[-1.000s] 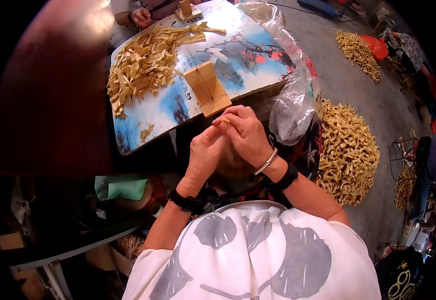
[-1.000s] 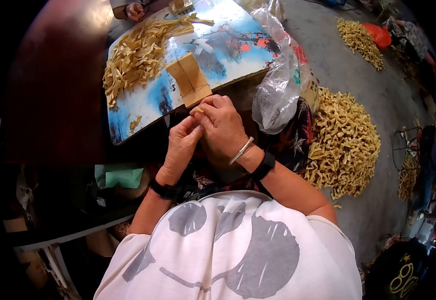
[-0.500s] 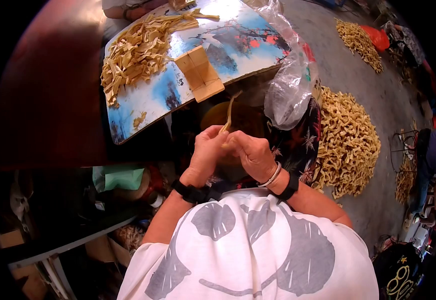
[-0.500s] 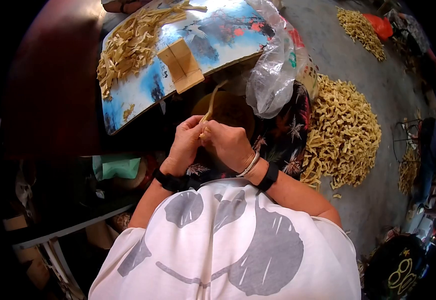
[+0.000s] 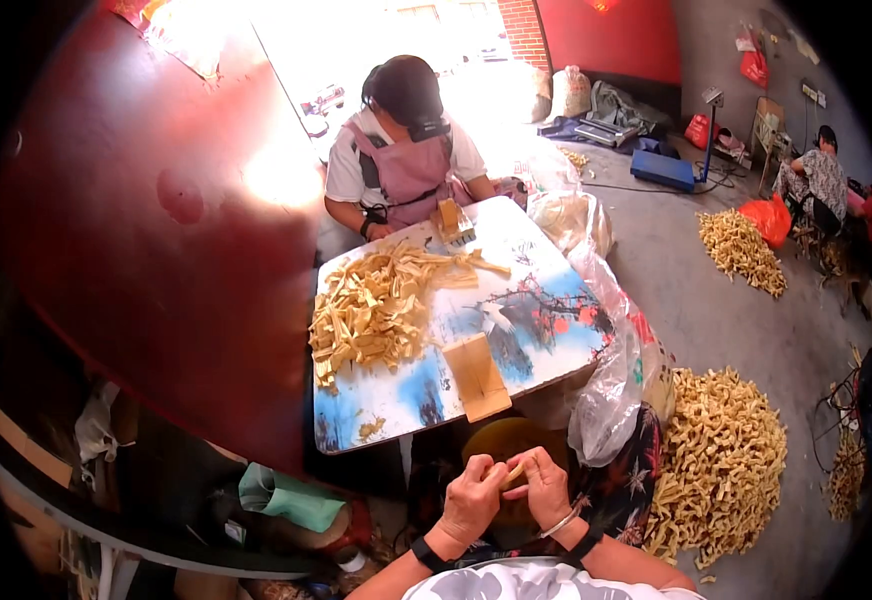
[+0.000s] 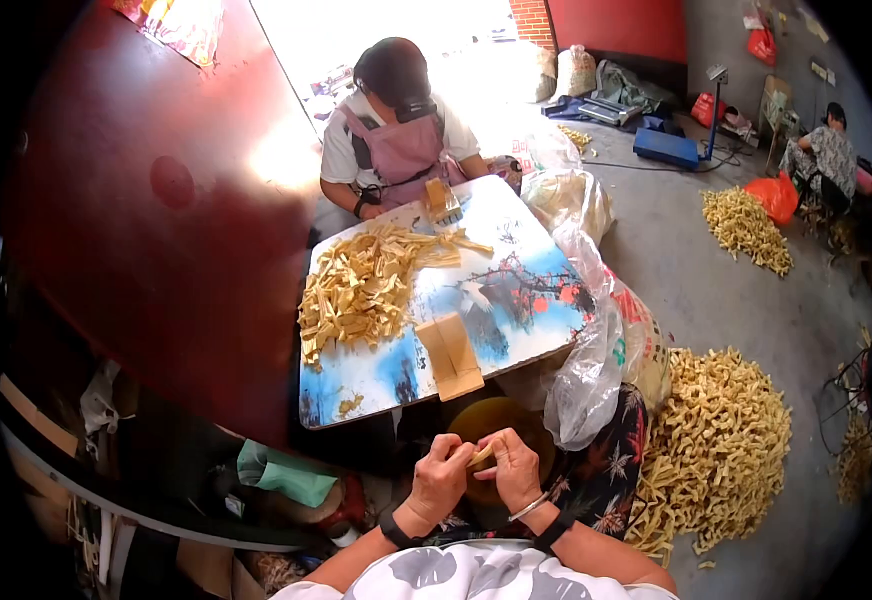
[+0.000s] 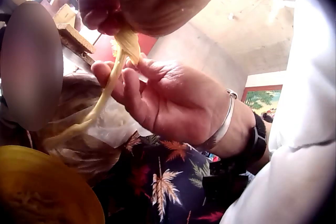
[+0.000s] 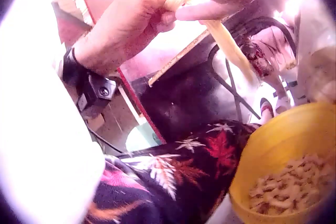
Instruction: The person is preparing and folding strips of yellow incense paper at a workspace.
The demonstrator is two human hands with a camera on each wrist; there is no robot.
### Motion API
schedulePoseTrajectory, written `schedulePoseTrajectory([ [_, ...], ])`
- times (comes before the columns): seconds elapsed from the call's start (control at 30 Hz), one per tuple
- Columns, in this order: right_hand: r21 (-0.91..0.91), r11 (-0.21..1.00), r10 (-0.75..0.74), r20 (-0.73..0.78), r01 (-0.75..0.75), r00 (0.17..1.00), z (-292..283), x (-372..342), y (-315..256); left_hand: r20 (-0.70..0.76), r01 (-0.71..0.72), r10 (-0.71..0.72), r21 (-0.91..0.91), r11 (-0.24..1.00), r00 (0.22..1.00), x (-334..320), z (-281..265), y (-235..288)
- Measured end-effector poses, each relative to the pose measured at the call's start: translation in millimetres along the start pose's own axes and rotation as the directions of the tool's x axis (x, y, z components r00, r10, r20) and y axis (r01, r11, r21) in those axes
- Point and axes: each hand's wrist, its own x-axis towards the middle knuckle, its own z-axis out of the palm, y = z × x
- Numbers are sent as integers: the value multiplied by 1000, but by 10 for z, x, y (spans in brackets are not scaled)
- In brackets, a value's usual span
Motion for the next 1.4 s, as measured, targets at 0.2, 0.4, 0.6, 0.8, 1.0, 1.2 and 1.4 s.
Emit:
schedulePoseTrajectory([
  [0.2, -22, 972, 232, -15, -233, 972, 0, 60, 239, -56, -47, 43, -72, 996, 997, 51, 52, 94],
  [0.4, -17, 961, 276, 133, -276, 952, -11, -52, 14, -3, 102, -102, -7, 995, 995, 62, 47, 55],
  [0.6, 6, 991, 132, 160, -135, 978, -153, 53, 452, 97, 206, -189, -221, 953, 977, 49, 85, 70],
  [0.8, 479, 653, 328, 518, -586, 790, -225, -23, 212, 101, 190, -169, -265, 945, 981, 43, 73, 20],
  [1.0, 345, 809, 303, 449, -476, 840, -334, 100, 172, 198, 437, -390, -404, 804, 900, 94, 258, -109],
  [1.2, -92, 992, 101, 142, -88, 985, -343, 154, 180, 453, 639, -471, -664, 388, 757, 26, 331, -50],
  [1.4, -408, 880, -189, 168, 243, 967, -276, 93, -67, 292, 612, -557, -557, 562, 777, 127, 156, -17],
])
